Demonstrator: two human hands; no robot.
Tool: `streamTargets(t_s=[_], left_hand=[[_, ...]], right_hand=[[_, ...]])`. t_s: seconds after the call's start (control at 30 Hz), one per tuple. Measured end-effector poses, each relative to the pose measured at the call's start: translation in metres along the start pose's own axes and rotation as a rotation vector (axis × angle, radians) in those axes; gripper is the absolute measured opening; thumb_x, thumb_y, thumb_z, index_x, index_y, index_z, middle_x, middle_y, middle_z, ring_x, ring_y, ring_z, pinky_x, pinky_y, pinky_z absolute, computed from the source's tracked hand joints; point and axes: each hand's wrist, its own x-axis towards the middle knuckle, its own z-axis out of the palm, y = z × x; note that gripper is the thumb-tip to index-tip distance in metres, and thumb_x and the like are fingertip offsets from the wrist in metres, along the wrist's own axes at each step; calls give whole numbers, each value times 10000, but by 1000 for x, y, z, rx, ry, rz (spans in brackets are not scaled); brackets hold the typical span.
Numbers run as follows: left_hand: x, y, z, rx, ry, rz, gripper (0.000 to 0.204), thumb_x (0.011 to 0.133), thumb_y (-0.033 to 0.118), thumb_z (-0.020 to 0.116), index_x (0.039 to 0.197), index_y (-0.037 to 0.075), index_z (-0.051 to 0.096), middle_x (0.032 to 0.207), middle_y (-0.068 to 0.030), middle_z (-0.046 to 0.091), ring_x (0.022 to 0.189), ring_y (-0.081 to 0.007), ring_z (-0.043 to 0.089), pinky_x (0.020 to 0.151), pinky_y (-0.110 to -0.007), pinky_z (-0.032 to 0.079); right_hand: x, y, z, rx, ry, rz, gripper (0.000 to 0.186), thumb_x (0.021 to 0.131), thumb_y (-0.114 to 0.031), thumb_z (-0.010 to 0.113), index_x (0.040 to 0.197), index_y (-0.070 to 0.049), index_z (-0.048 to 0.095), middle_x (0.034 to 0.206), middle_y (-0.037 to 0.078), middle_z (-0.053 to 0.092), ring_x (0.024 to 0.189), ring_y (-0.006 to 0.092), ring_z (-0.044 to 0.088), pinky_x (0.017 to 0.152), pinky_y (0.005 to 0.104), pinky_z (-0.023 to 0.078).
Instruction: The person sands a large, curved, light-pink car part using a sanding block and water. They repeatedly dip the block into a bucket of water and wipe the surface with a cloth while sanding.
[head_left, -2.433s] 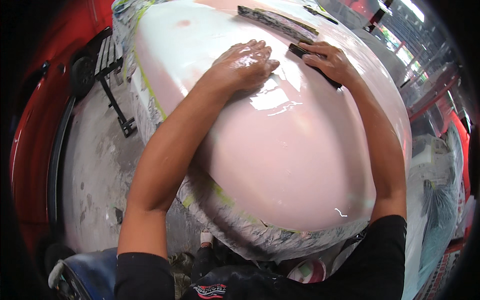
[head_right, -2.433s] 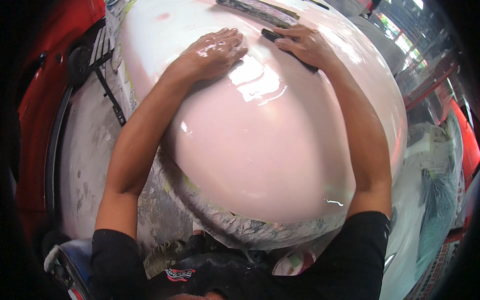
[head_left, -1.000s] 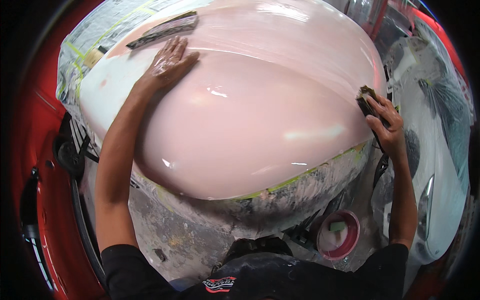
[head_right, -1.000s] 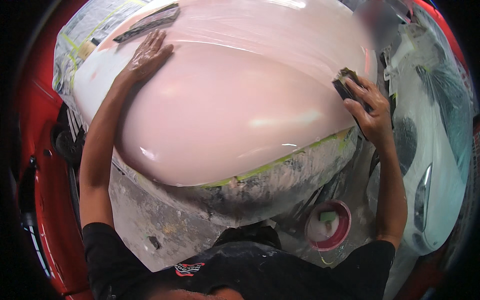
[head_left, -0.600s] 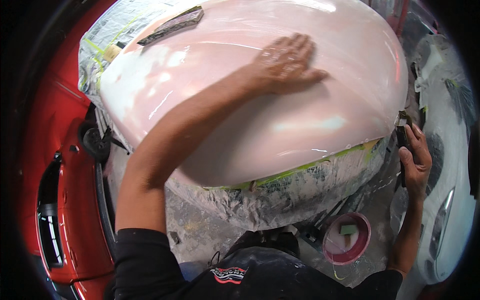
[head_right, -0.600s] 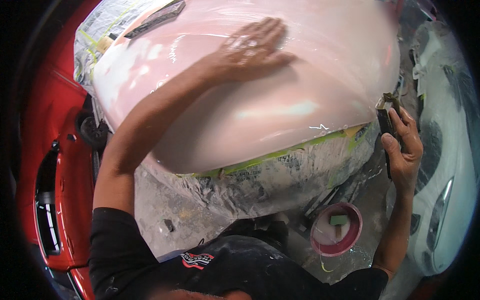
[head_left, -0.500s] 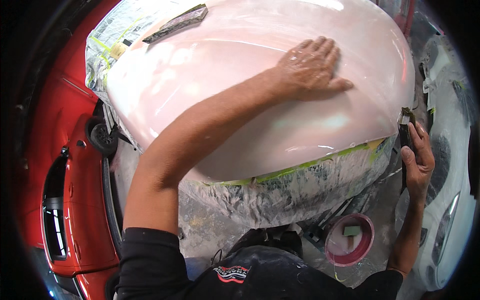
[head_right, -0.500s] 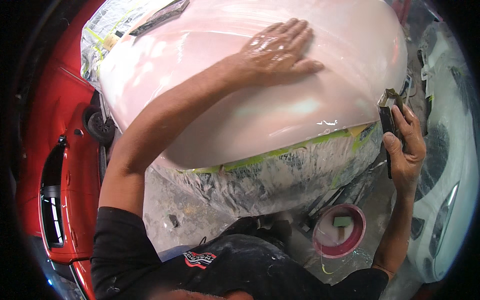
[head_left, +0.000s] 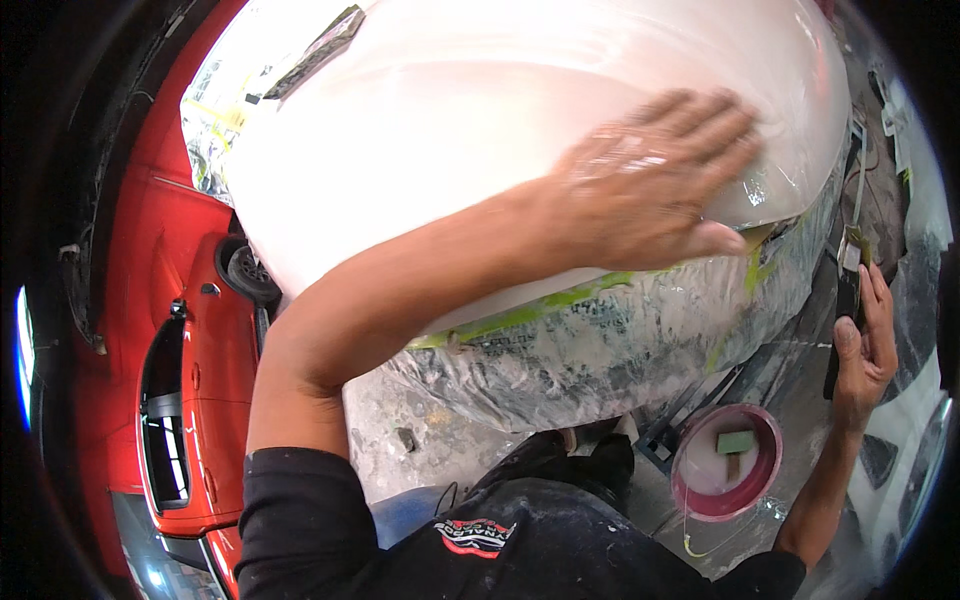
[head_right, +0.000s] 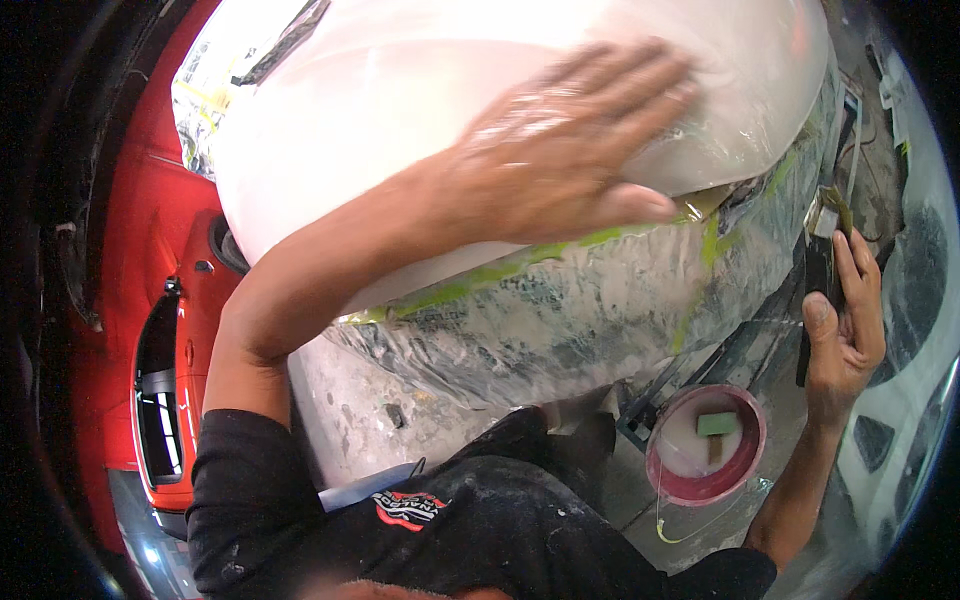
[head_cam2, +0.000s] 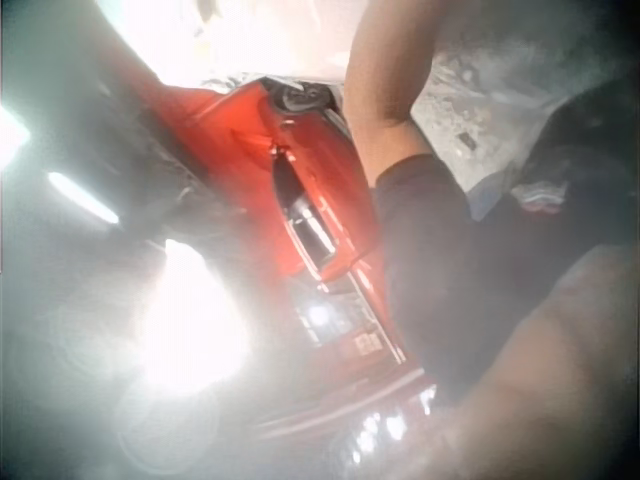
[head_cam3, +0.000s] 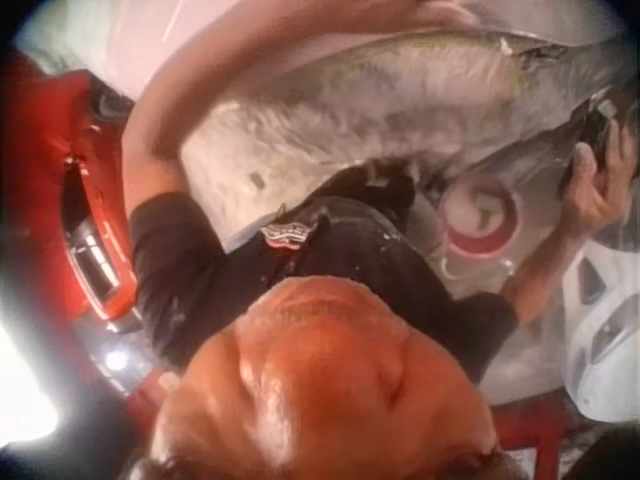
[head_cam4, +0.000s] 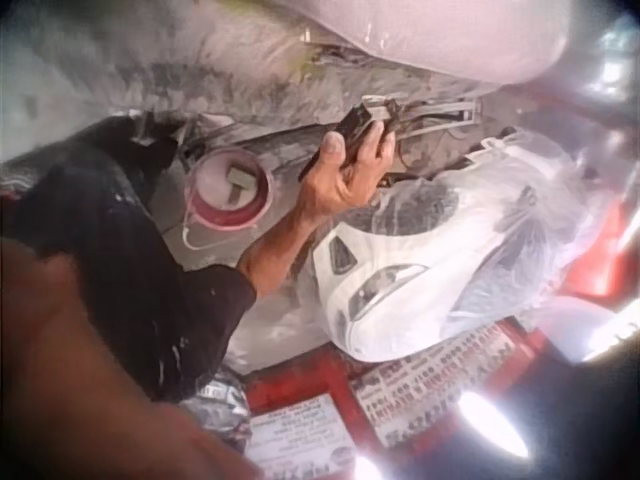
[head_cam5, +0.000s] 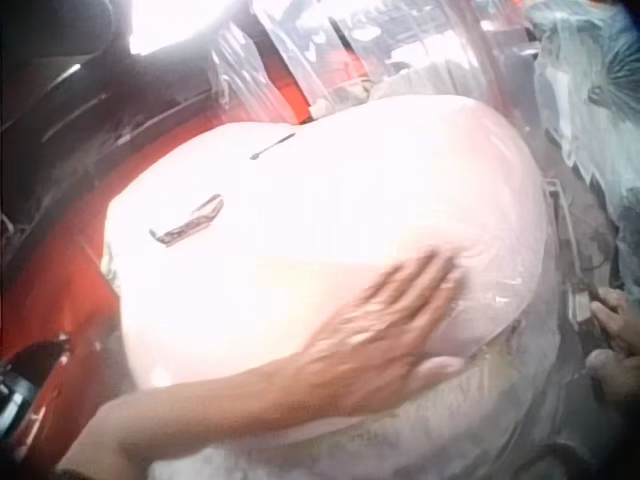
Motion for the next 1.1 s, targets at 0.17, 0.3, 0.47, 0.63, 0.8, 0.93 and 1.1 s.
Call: streamTargets(t_s=[0.17,0.3,0.47,0.63,0.8,0.93,1.1], left_hand=[[-61,-45,-34,-61,-117,-199,881,954,747,260,1566,123,372,1628,-156,316,1528,-318,255,1261,-482,231],[-84,-67,-60,-77,-139,-359,848,972,707,231,1557,114,390,1622,-148,333,1519,-304,281,1260,-460,241],[-150,-123,-78,35,-152,-619,678,1062,518,251,1568,79,354,1630,-144,320,1530,-275,260,1275,-386,184],[-201,-187,-95,-51,-32,-889,636,1081,472,307,1535,38,411,1607,-167,367,1522,-292,282,1256,-385,207],[-202,-183,-90,-65,11,-875,620,1081,442,346,1520,10,423,1596,-185,377,1518,-308,285,1249,-393,214],[-209,-183,-88,-10,5,-846,604,1080,417,364,1511,-1,428,1586,-189,392,1511,-316,297,1245,-398,225],[-211,-190,-86,-22,50,-770,579,1084,405,380,1490,-1,459,1566,-204,413,1498,-329,320,1237,-409,250]], right_hand=[[-9,9,-10,-36,-79,-45,513,965,-206,663,1407,36,565,1502,241,471,1393,337,466,1160,427,347],[31,-23,-17,9,-173,-232,506,895,-196,693,1351,11,625,1452,294,494,1375,396,484,1136,466,386],[122,-89,19,73,-292,-442,472,820,-161,746,1273,-37,696,1395,302,541,1345,408,515,1115,476,417],[193,-118,71,-23,-296,-569,482,766,-188,819,1233,-100,736,1381,249,572,1292,399,549,1060,461,471],[219,-125,95,-31,-411,-583,483,758,-229,836,1226,-147,749,1388,228,574,1259,396,562,1033,466,489],[236,-136,114,-58,-453,-670,468,768,-226,832,1224,-163,751,1379,208,584,1240,383,572,1023,461,492],[283,-163,170,-35,-435,-791,431,795,-233,810,1220,-190,754,1335,194,608,1199,376,589,1020,459,481]])
